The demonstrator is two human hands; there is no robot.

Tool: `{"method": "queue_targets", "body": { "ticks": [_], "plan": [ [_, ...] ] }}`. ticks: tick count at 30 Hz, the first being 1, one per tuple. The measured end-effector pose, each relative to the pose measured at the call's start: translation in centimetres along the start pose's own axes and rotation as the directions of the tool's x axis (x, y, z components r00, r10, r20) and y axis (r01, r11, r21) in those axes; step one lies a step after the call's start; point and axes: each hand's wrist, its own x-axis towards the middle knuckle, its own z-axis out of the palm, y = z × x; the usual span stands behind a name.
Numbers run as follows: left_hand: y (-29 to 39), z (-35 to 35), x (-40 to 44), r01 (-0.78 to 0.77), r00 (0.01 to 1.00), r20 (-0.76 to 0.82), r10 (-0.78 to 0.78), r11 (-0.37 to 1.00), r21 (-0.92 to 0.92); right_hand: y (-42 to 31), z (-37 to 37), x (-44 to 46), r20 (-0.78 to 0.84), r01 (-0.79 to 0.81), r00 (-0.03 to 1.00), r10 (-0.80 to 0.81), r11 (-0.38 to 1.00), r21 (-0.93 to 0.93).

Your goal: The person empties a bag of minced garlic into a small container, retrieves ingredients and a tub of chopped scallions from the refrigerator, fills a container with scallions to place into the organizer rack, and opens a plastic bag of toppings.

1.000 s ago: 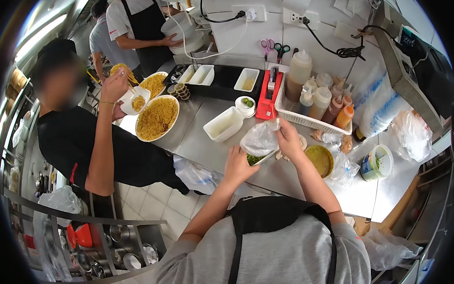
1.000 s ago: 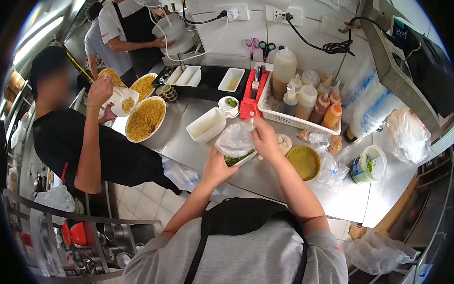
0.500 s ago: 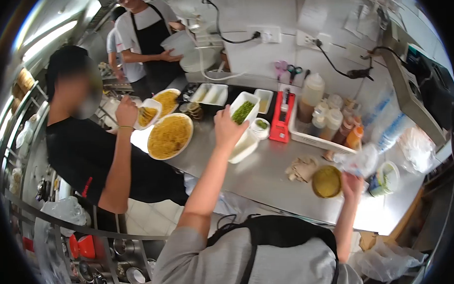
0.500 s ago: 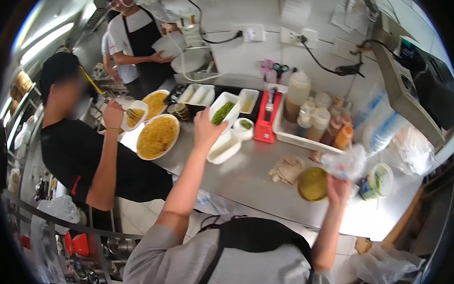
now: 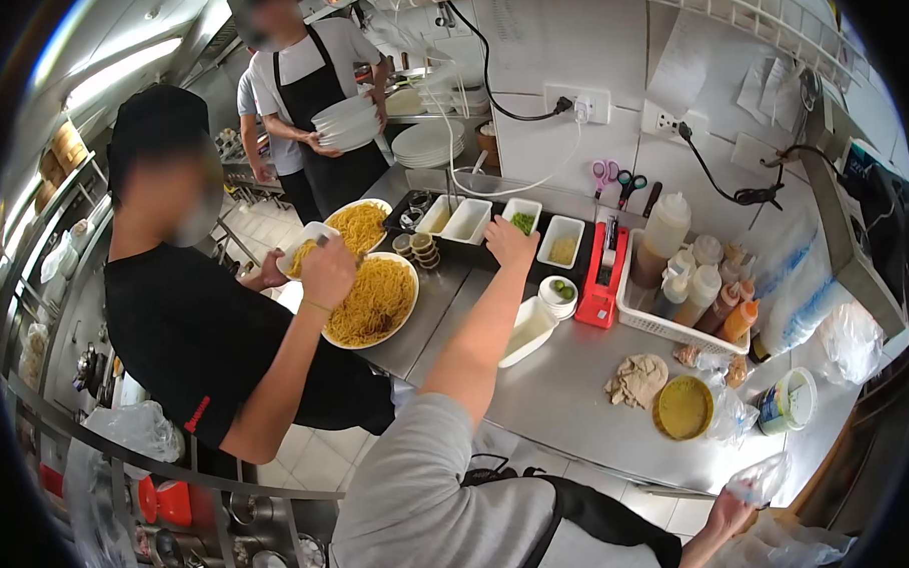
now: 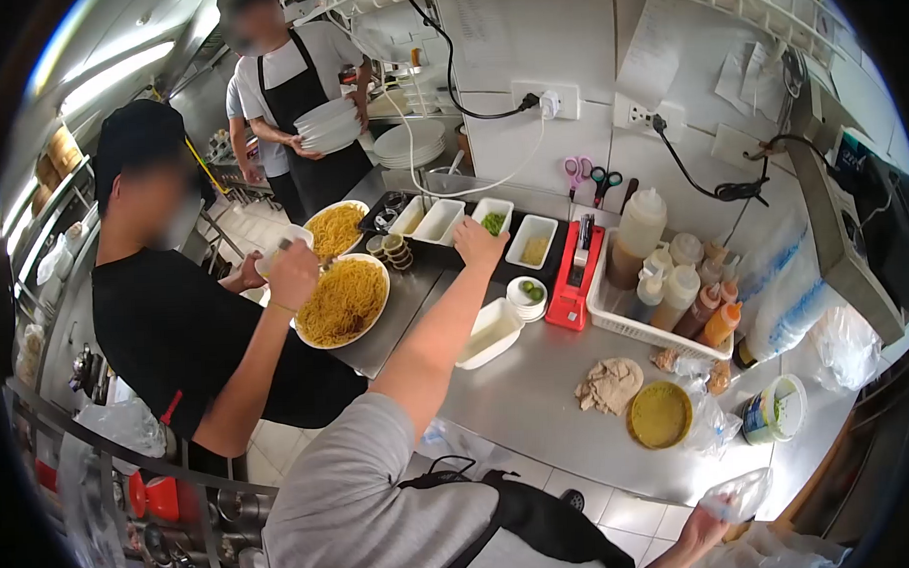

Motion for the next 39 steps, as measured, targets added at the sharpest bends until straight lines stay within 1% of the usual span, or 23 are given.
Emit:
{"method": "queue_targets", "body": {
  "ticks": [3,5,6,7,8,9,11,12,13,15,17,19,21,24,25,27,28,31,33,35,36,37,39],
  "plan": [
    [-1.3,3.8,0.7,-0.011,0.987,0.162,-0.015,0.987,0.158,-0.5,-0.3,-1.9,-0.011,0.029,1.0,-0.03,0.998,-0.058],
    [-2.2,6.9,1.3,-0.085,0.994,-0.032,0.101,0.942,0.326,-1.2,0.0,-2.6,-0.001,0.043,0.999,-0.044,0.995,-0.092],
    [-3.2,9.3,1.6,-0.101,0.951,-0.221,0.217,0.892,0.441,-1.5,1.2,-2.7,-0.112,0.026,0.993,-0.035,0.996,-0.082],
    [-4.3,11.0,1.5,-0.136,0.897,-0.305,0.319,0.857,0.497,-1.2,4.0,-3.0,-0.288,0.047,0.954,-0.082,0.991,-0.129],
    [1.0,-1.2,-3.1,-0.193,0.962,0.202,0.182,0.981,0.035,-2.2,2.4,-3.0,-0.234,0.099,0.961,-0.144,0.977,-0.191],
    [-0.4,1.6,-3.5,-0.36,0.932,0.084,0.352,0.923,0.135,-1.9,4.5,-2.8,-0.28,0.105,0.949,-0.144,0.983,-0.151],
    [4.9,-8.0,-11.0,-0.406,0.894,0.044,0.447,0.847,-0.343,-2.3,6.3,-1.7,-0.292,0.134,0.939,-0.183,0.975,-0.18],
    [4.7,-7.8,-13.3,-0.51,0.844,-0.048,0.534,0.772,-0.38,-2.9,6.3,-1.2,-0.273,0.118,0.95,-0.153,0.983,-0.141],
    [5.9,-9.2,-16.8,-0.47,0.859,-0.099,0.502,0.697,-0.542,-3.9,6.2,-0.8,-0.242,0.1,0.963,-0.121,0.99,-0.1],
    [7.3,-10.2,-23.0,-0.304,0.877,0.002,0.48,0.56,-0.77,-4.5,8.4,-0.5,-0.255,0.115,0.954,-0.159,0.977,-0.178],
    [10.2,-11.3,-31.0,-0.128,0.857,0.148,0.493,0.483,-0.866,-5.5,7.5,-0.7,-0.163,0.16,0.968,-0.192,0.969,-0.189],
    [12.9,-10.3,-38.3,-0.355,0.64,0.034,0.767,0.334,-0.873,-6.6,7.1,-1.0,-0.212,0.126,0.964,-0.159,0.979,-0.162],
    [15.2,-9.6,-44.6,-0.534,0.351,-0.109,0.93,0.104,-0.839,-7.9,7.3,-1.8,-0.376,0.123,0.912,-0.162,0.984,-0.126],
    [20.0,-11.7,-53.5,-0.19,0.256,0.01,0.967,0.06,-0.98,-11.5,6.6,-4.4,-0.394,0.14,0.899,-0.193,0.977,-0.16],
    [21.2,-11.6,-55.8,-0.206,0.199,-0.01,0.98,0.032,-0.978,-12.9,6.4,-5.8,-0.461,0.139,0.867,-0.187,0.981,-0.137],
    [22.8,-11.1,-58.2,-0.284,0.124,-0.045,0.991,-0.008,-0.959,-15.6,4.7,-9.1,-0.377,0.193,0.884,-0.275,0.951,-0.241],
    [23.8,-10.2,-59.0,-0.385,0.112,-0.171,0.979,-0.116,-0.915,-16.9,4.8,-10.3,-0.418,0.23,0.847,-0.329,0.935,-0.269],
    [24.6,-7.9,-60.4,-0.475,0.122,-0.065,0.99,0.0,-0.88,-20.2,2.3,-14.4,-0.515,0.248,0.761,-0.394,0.911,-0.33],
    [24.8,-5.9,-59.9,-0.546,0.206,-0.03,0.978,0.089,-0.833,-22.0,0.4,-16.0,-0.525,0.239,0.745,-0.411,0.9,-0.365],
    [24.4,-3.2,-57.7,-0.705,0.445,-0.104,0.89,0.276,-0.654,-23.8,-2.4,-16.6,-0.544,0.284,0.75,-0.376,0.926,-0.248],
    [24.1,-1.8,-56.0,-0.758,0.565,-0.182,0.805,0.419,-0.499,-24.2,-2.3,-16.0,-0.596,0.312,0.695,-0.401,0.916,-0.252],
    [23.8,-0.3,-54.0,-0.751,0.657,-0.261,0.708,0.58,-0.316,-25.0,-3.1,-15.2,-0.586,0.281,0.725,-0.362,0.932,-0.228],
    [24.3,0.3,-50.4,-0.605,0.784,-0.209,0.585,0.795,-0.044,-26.8,-5.3,-13.8,-0.567,0.219,0.773,-0.284,0.959,-0.182]
  ]
}}
